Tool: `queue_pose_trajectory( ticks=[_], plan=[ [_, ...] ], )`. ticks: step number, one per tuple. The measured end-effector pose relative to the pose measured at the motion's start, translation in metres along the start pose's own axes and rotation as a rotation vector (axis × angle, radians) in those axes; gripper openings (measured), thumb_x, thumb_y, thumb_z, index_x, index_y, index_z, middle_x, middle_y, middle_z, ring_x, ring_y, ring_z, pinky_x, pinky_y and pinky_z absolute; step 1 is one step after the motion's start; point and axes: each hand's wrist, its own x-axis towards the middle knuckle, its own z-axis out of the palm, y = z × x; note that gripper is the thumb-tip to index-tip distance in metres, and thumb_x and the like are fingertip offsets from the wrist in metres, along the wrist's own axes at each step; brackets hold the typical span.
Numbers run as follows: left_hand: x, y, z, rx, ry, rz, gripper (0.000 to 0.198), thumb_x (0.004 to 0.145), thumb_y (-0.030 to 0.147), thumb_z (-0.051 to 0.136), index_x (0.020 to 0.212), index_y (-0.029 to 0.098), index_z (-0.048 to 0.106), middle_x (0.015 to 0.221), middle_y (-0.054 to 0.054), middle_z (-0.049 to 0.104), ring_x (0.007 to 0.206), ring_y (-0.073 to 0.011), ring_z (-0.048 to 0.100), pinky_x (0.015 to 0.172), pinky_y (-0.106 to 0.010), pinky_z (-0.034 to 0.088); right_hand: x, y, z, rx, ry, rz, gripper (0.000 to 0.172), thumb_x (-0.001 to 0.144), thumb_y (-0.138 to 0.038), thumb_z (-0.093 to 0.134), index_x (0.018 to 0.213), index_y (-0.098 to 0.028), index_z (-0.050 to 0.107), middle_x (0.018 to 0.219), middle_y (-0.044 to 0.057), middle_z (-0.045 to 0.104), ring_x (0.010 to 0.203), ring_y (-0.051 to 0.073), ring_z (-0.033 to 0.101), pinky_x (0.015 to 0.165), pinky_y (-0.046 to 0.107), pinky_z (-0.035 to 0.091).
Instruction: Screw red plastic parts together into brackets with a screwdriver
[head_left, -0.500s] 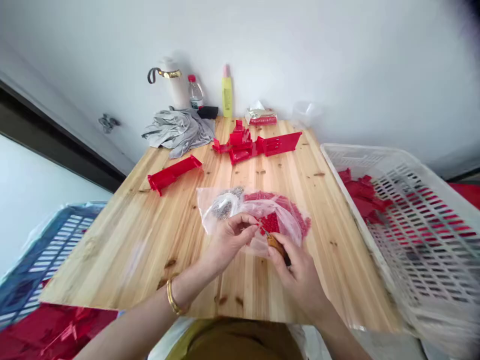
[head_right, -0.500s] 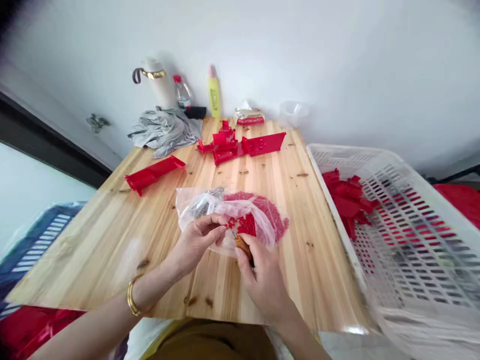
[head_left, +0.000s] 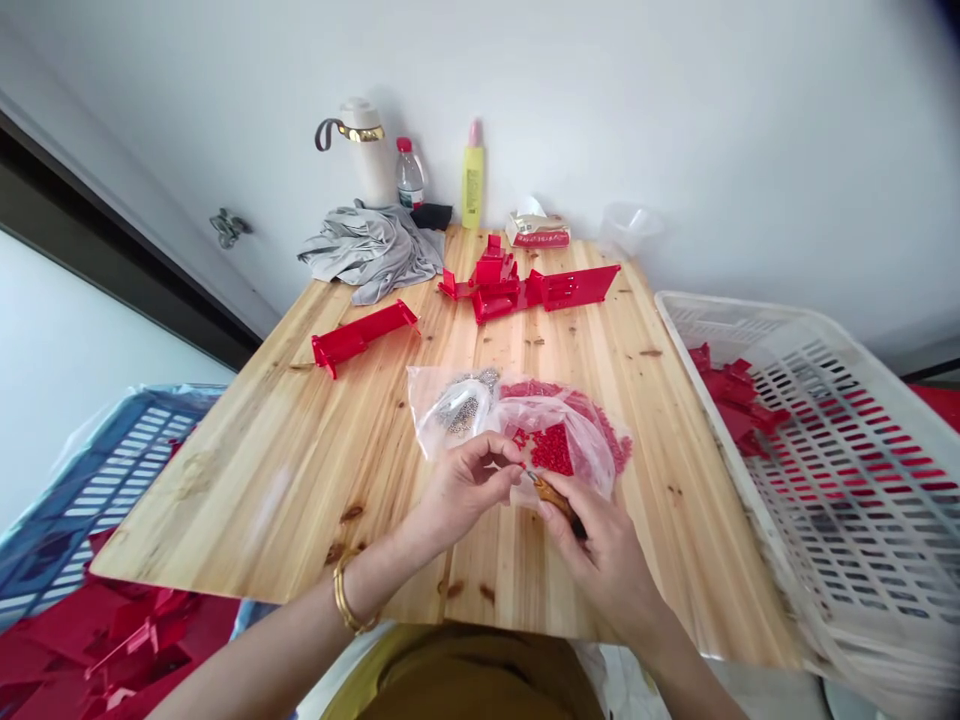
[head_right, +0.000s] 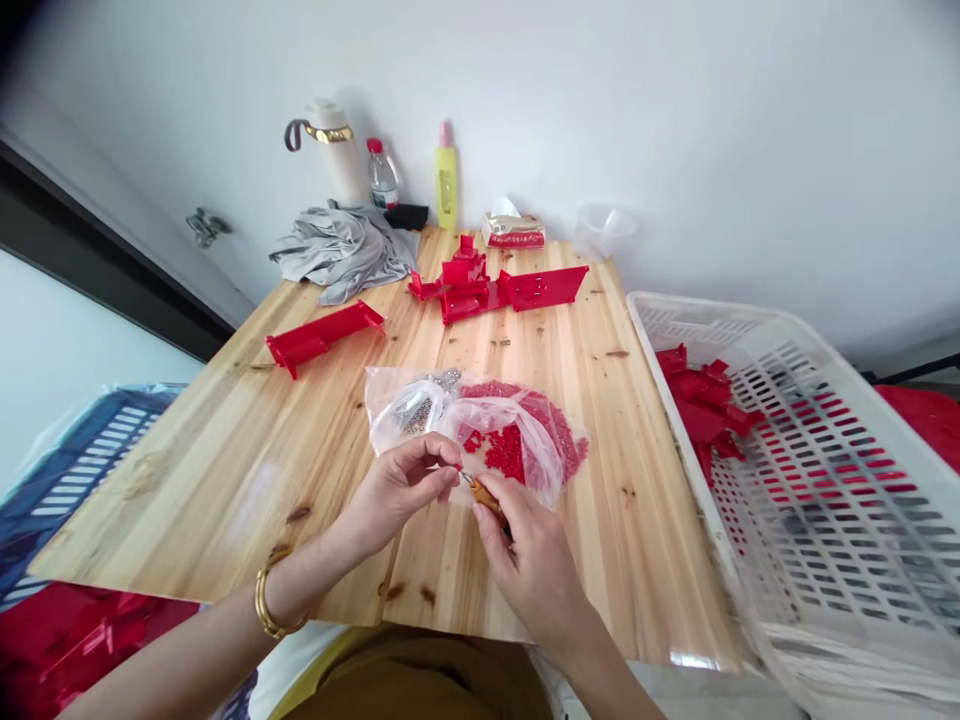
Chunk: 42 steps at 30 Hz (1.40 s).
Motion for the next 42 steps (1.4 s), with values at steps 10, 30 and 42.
queue_pose_trajectory(
  ticks=[10, 30, 42],
  plan=[
    [-0.005, -0.008, 0.001, -0.107, -0.010, -0.096, 0.021, 0.084, 0.031, 0.073, 0.095, 0.014, 0.069, 0.071, -0.001, 0.064, 0.062, -0.0097, 0.056, 0.059, -0.021, 0.049, 0.004, 0.000, 0.005, 0.002, 0.011, 0.035, 0.028, 0.100, -0.024, 0.050, 0.126, -0.022, 0.060, 0.116, 0.009, 0.073, 0.102, 0.021, 0.071, 0.083, 0.032, 0.062],
    [0.043, -0.001, -0.058, 1.777, 0.006, 0.076, 0.020, 0.096, 0.016, 0.045, 0.097, 0.015, 0.064, 0.099, -0.011, 0.067, 0.083, -0.0241, 0.069, 0.066, -0.031, 0.052, 0.027, 0.002, 0.022, -0.029, 0.022, -0.014, 0.026, 0.098, -0.026, 0.050, 0.119, -0.016, 0.063, 0.113, 0.012, 0.076, 0.101, 0.023, 0.074, 0.087, 0.032, 0.060],
    [0.049, 0.001, -0.057, 1.667, 0.055, 0.090, 0.019, 0.094, 0.016, 0.048, 0.093, 0.018, 0.067, 0.096, -0.011, 0.070, 0.080, -0.0245, 0.069, 0.069, -0.032, 0.050, 0.037, 0.003, 0.031, -0.049, -0.006, -0.010, 0.025, 0.098, -0.027, 0.048, 0.114, -0.017, 0.065, 0.107, 0.012, 0.077, 0.096, 0.024, 0.075, 0.080, 0.034, 0.061]
  ],
)
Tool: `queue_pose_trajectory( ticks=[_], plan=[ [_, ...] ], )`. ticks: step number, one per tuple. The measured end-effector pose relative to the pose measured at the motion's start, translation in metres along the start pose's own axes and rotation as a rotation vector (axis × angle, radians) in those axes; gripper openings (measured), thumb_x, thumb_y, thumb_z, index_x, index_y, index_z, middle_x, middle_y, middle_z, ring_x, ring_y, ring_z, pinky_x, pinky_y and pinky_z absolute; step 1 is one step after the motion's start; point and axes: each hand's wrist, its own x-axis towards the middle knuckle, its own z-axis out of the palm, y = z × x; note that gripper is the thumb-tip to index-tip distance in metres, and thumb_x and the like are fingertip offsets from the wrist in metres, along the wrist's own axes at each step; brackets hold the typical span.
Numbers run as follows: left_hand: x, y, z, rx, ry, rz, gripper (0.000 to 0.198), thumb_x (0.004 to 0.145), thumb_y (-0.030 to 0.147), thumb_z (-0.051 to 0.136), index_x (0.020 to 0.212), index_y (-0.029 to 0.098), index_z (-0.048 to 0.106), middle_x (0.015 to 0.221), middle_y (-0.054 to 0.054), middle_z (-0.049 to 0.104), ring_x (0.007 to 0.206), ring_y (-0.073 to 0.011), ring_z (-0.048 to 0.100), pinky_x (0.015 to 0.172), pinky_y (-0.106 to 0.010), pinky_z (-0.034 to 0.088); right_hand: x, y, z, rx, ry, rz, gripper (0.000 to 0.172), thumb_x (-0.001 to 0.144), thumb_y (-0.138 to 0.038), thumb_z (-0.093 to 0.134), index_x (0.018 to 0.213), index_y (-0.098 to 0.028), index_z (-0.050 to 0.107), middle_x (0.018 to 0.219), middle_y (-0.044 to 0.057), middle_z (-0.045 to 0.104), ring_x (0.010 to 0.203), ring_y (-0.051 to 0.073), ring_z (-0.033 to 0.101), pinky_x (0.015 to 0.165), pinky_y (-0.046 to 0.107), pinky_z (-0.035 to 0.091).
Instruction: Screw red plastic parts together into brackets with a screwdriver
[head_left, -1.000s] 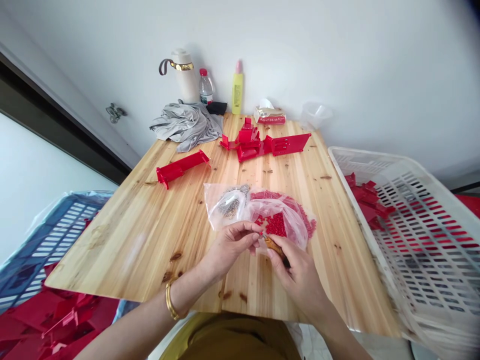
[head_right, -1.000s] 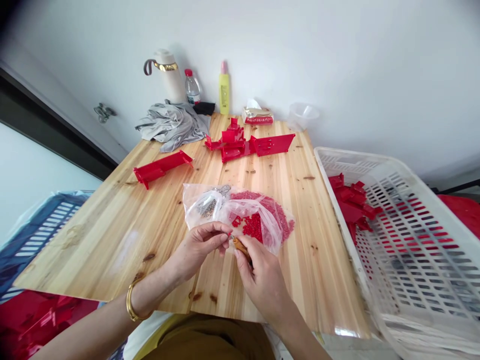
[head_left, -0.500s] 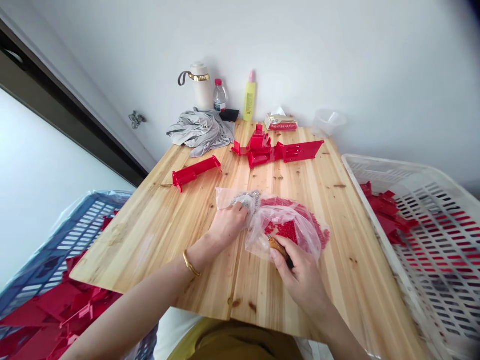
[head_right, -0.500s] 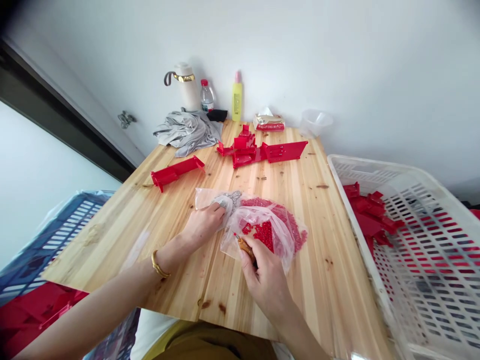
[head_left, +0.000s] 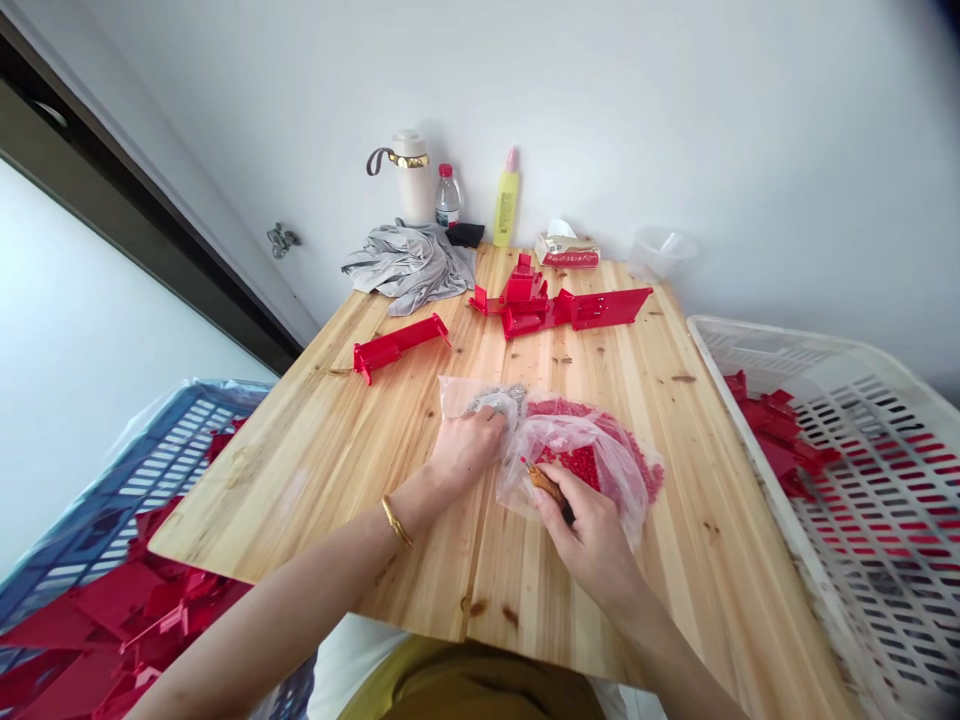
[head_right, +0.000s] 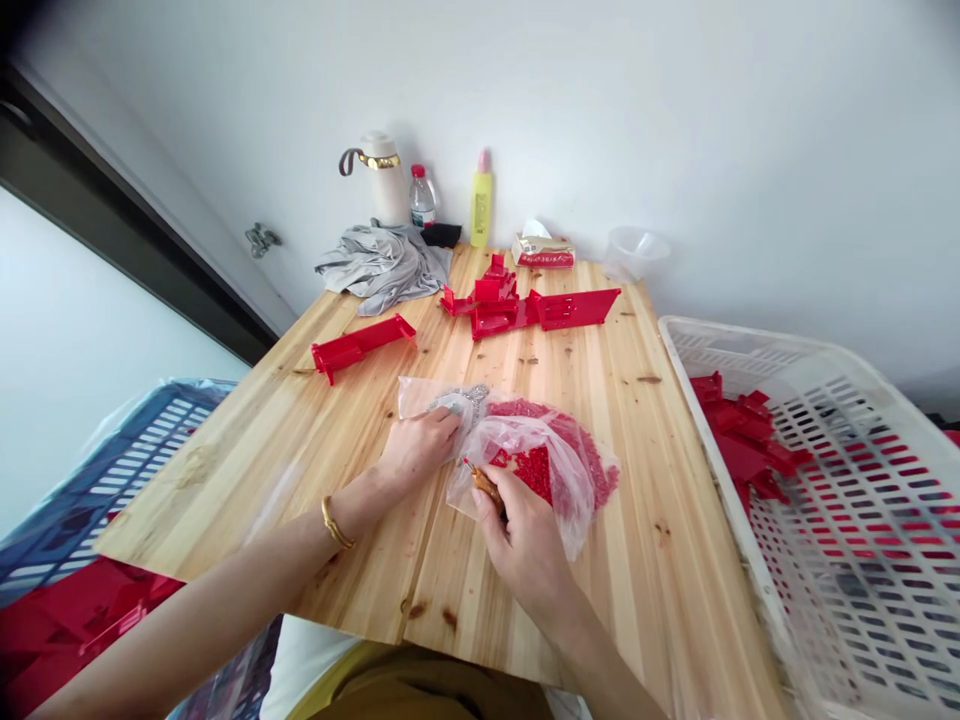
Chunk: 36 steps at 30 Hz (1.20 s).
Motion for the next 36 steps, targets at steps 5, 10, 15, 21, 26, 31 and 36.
queue_pose_trajectory(
  ticks=[5, 10, 15, 21, 26, 31, 36],
  plan=[
    [-0.006, -0.003, 0.002, -0.062, 0.070, -0.059, 0.022, 0.097, 0.020, 0.044, 0.098, 0.016, 0.066, 0.098, -0.012, 0.071, 0.078, -0.0224, 0.068, 0.065, -0.029, 0.048, 0.000, 0.001, -0.002, 0.009, -0.006, 0.010, 0.026, 0.098, -0.027, 0.049, 0.116, -0.015, 0.063, 0.110, 0.013, 0.076, 0.099, 0.024, 0.074, 0.082, 0.033, 0.060],
    [-0.014, -0.005, -0.002, -0.815, 0.272, -0.233, 0.016, 0.091, 0.031, 0.058, 0.087, 0.018, 0.066, 0.075, -0.002, 0.068, 0.059, -0.0127, 0.060, 0.056, -0.022, 0.044, 0.011, -0.003, 0.003, 0.031, -0.029, 0.031, 0.024, 0.098, -0.027, 0.049, 0.115, -0.018, 0.063, 0.103, 0.010, 0.076, 0.090, 0.022, 0.074, 0.077, 0.033, 0.058],
    [-0.020, 0.000, -0.010, -1.439, 0.145, -0.420, 0.032, 0.079, 0.049, 0.071, 0.082, 0.018, 0.061, 0.050, 0.006, 0.053, 0.038, -0.0074, 0.044, 0.038, -0.017, 0.027, 0.028, -0.009, 0.015, 0.052, -0.031, 0.044, 0.020, 0.096, -0.025, 0.050, 0.109, -0.019, 0.065, 0.098, 0.008, 0.076, 0.086, 0.022, 0.073, 0.076, 0.033, 0.056],
    [-0.027, 0.006, -0.017, -1.552, 0.149, -0.430, 0.037, 0.078, 0.051, 0.073, 0.082, 0.018, 0.058, 0.045, 0.007, 0.051, 0.036, -0.0058, 0.041, 0.037, -0.016, 0.021, 0.035, -0.012, 0.025, 0.028, -0.004, 0.037, 0.020, 0.095, -0.022, 0.050, 0.108, -0.019, 0.065, 0.098, 0.008, 0.076, 0.085, 0.023, 0.072, 0.077, 0.034, 0.054],
    [-0.031, 0.011, -0.017, -1.523, 0.210, -0.419, 0.034, 0.080, 0.049, 0.072, 0.082, 0.017, 0.059, 0.052, 0.005, 0.056, 0.040, -0.0057, 0.043, 0.038, -0.017, 0.026, 0.035, -0.012, 0.027, 0.018, -0.003, 0.045, 0.020, 0.094, -0.021, 0.050, 0.107, -0.019, 0.066, 0.097, 0.008, 0.076, 0.085, 0.024, 0.072, 0.077, 0.035, 0.053],
    [-0.036, 0.013, -0.017, -1.407, 0.249, -0.379, 0.027, 0.084, 0.044, 0.068, 0.084, 0.017, 0.061, 0.051, 0.005, 0.055, 0.043, -0.0065, 0.045, 0.043, -0.018, 0.030, 0.033, -0.012, 0.026, 0.003, 0.001, 0.039, 0.020, 0.095, -0.021, 0.050, 0.107, -0.020, 0.065, 0.095, 0.008, 0.076, 0.082, 0.023, 0.071, 0.075, 0.033, 0.054],
    [-0.038, 0.010, -0.021, -1.358, 0.249, -0.333, 0.024, 0.084, 0.040, 0.069, 0.084, 0.017, 0.064, 0.057, 0.003, 0.058, 0.048, -0.0069, 0.048, 0.045, -0.018, 0.032, 0.026, -0.013, 0.024, -0.016, 0.015, -0.003, 0.021, 0.096, -0.021, 0.048, 0.110, -0.020, 0.063, 0.099, 0.009, 0.075, 0.083, 0.023, 0.071, 0.074, 0.033, 0.055]
  ],
)
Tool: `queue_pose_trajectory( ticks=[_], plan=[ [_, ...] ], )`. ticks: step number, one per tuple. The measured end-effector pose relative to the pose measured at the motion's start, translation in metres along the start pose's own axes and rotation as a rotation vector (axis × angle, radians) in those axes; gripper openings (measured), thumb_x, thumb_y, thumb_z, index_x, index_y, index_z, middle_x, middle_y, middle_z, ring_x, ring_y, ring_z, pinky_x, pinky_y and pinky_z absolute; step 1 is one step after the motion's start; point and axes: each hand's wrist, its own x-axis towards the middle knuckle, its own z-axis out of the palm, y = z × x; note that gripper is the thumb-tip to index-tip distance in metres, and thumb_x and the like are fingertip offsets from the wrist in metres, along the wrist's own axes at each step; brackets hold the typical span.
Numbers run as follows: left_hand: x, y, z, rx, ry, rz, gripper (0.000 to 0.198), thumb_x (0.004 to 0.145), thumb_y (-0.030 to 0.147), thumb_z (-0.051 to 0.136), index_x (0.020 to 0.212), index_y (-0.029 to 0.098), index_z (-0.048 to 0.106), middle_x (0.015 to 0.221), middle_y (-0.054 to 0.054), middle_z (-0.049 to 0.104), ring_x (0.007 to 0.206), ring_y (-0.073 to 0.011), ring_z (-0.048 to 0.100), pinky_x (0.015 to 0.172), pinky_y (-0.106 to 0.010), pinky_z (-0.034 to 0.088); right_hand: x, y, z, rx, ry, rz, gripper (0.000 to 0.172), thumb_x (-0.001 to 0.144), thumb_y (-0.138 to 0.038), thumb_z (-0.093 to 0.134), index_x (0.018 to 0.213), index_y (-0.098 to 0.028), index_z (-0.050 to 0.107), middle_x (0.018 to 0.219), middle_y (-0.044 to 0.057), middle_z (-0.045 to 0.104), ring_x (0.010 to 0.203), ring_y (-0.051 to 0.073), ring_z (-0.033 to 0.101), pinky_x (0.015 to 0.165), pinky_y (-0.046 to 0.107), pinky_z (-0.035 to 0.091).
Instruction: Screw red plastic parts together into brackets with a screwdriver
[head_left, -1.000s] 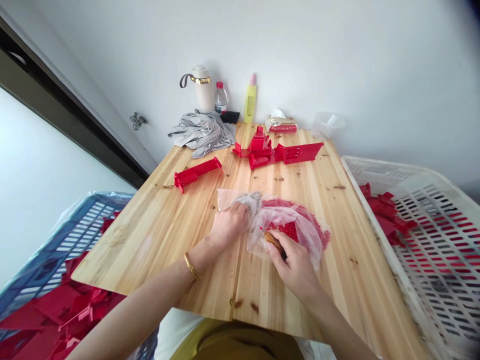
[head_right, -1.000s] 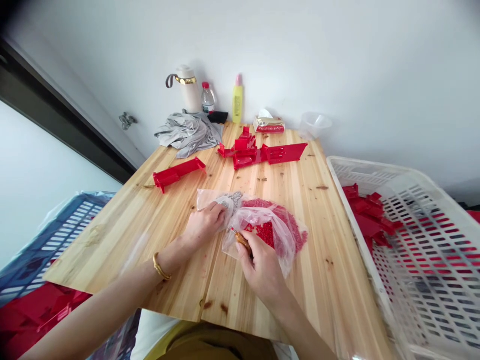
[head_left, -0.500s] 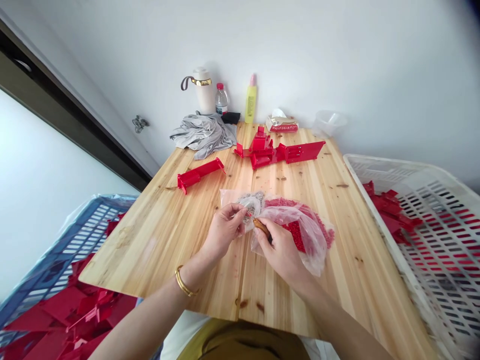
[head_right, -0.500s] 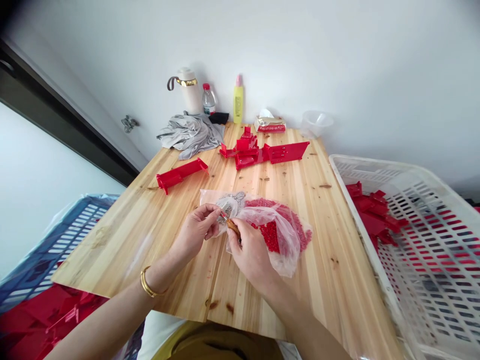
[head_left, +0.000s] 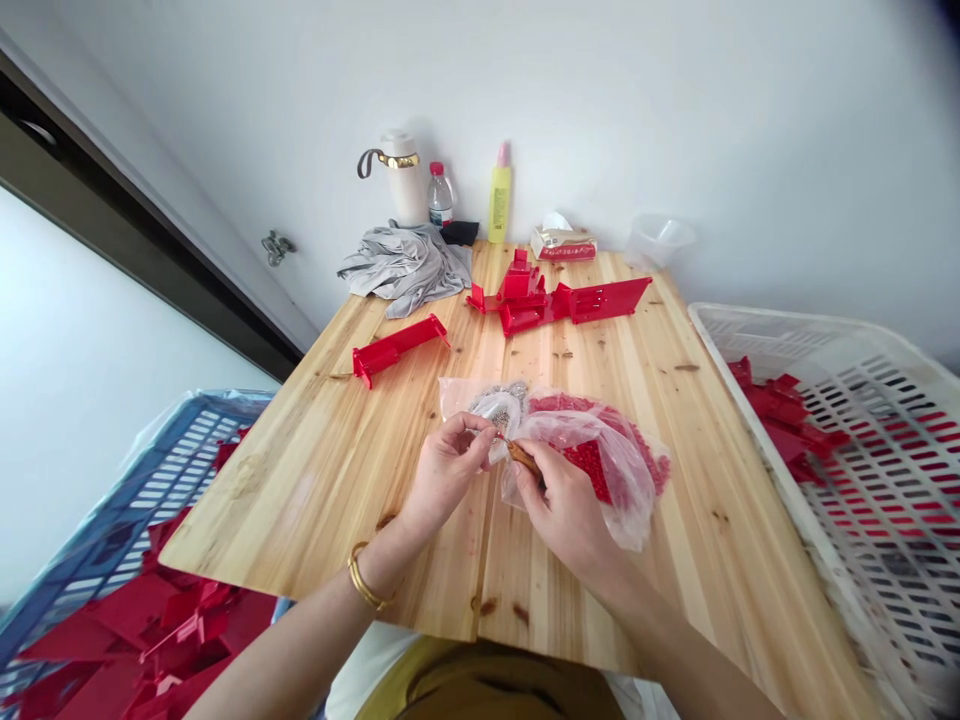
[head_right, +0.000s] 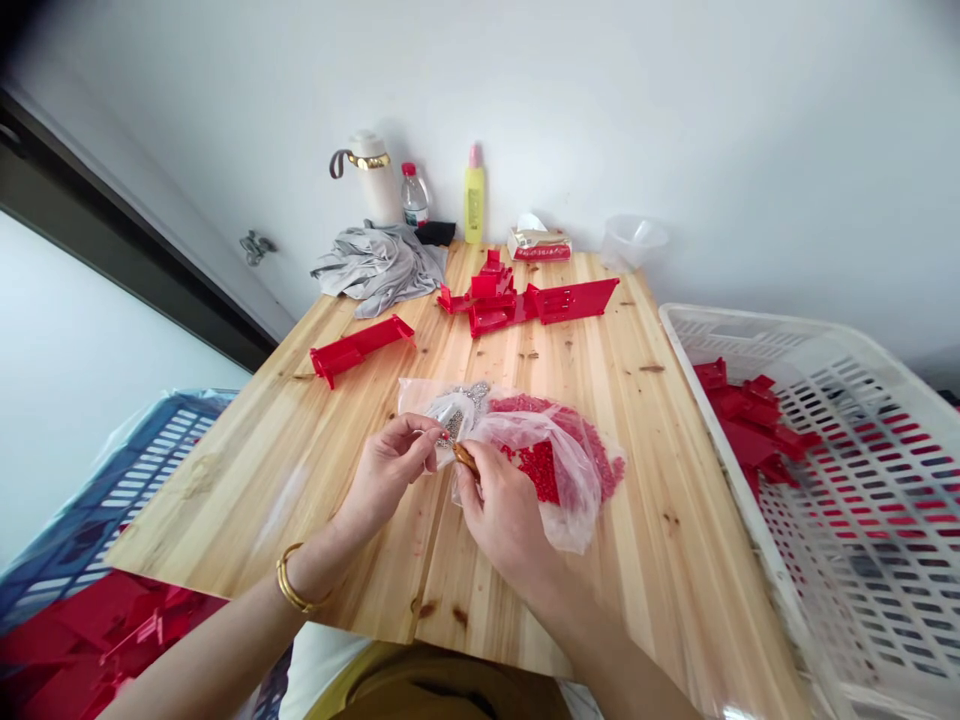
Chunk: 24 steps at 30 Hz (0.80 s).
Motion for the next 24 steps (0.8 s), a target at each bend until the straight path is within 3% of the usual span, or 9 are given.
queue_pose_trajectory(
  ticks=[5, 9, 12, 14, 17, 20, 24],
  plan=[
    [0.001, -0.002, -0.001, -0.125, -0.049, -0.049, 0.026, 0.078, 0.040, 0.076, 0.080, 0.016, 0.064, 0.062, 0.003, 0.059, 0.049, -0.0065, 0.046, 0.043, -0.017, 0.030, -0.003, 0.002, 0.000, 0.054, -0.013, 0.005, 0.022, 0.096, -0.021, 0.048, 0.113, -0.019, 0.062, 0.102, 0.009, 0.074, 0.087, 0.023, 0.071, 0.078, 0.035, 0.055],
    [0.000, 0.000, -0.003, -0.218, -0.184, -0.167, 0.030, 0.079, 0.045, 0.074, 0.083, 0.017, 0.063, 0.054, 0.005, 0.055, 0.044, -0.0059, 0.040, 0.042, -0.017, 0.026, -0.001, 0.003, -0.005, 0.259, -0.067, 0.092, 0.020, 0.097, -0.027, 0.052, 0.112, -0.021, 0.063, 0.099, 0.006, 0.074, 0.084, 0.021, 0.070, 0.072, 0.031, 0.055],
    [0.015, 0.019, -0.008, 0.003, -0.256, -0.037, 0.028, 0.082, 0.043, 0.070, 0.084, 0.016, 0.066, 0.064, -0.001, 0.062, 0.051, -0.0086, 0.049, 0.047, -0.020, 0.034, 0.001, 0.005, -0.011, 0.453, -0.103, 0.192, 0.024, 0.099, -0.036, 0.051, 0.113, -0.021, 0.064, 0.091, 0.005, 0.072, 0.075, 0.018, 0.068, 0.060, 0.026, 0.053],
    [0.042, 0.037, -0.011, 0.333, -0.189, 0.196, 0.019, 0.085, 0.035, 0.066, 0.083, 0.016, 0.068, 0.073, -0.003, 0.067, 0.060, -0.0118, 0.055, 0.056, -0.023, 0.042, 0.002, 0.007, -0.013, 0.549, -0.080, 0.237, 0.028, 0.099, -0.041, 0.050, 0.113, -0.020, 0.063, 0.086, 0.004, 0.070, 0.068, 0.016, 0.065, 0.054, 0.024, 0.050],
    [0.106, 0.062, -0.006, 0.845, -0.074, 0.486, 0.011, 0.088, 0.021, 0.059, 0.089, 0.018, 0.070, 0.086, -0.005, 0.070, 0.078, -0.0172, 0.063, 0.075, -0.028, 0.049, 0.002, 0.010, -0.015, 0.623, -0.027, 0.253, 0.029, 0.099, -0.044, 0.051, 0.112, -0.021, 0.062, 0.084, 0.004, 0.068, 0.062, 0.015, 0.061, 0.049, 0.022, 0.048],
    [0.183, 0.076, 0.012, 1.028, -0.101, 0.485, 0.021, 0.090, 0.014, 0.054, 0.106, 0.015, 0.068, 0.108, -0.011, 0.070, 0.105, -0.0229, 0.063, 0.096, -0.034, 0.047, 0.000, 0.012, -0.014, 0.632, 0.001, 0.265, 0.030, 0.098, -0.045, 0.051, 0.113, -0.022, 0.064, 0.082, 0.004, 0.069, 0.061, 0.016, 0.062, 0.047, 0.023, 0.049],
    [0.268, 0.093, 0.041, 1.093, -0.098, 0.364, 0.029, 0.096, 0.025, 0.058, 0.122, 0.012, 0.060, 0.118, -0.013, 0.065, 0.107, -0.0249, 0.063, 0.094, -0.045, 0.052, -0.001, 0.016, -0.009, 0.574, 0.060, 0.234, 0.036, 0.097, -0.050, 0.050, 0.113, -0.024, 0.067, 0.080, 0.005, 0.071, 0.061, 0.019, 0.065, 0.046, 0.024, 0.050]
  ],
)
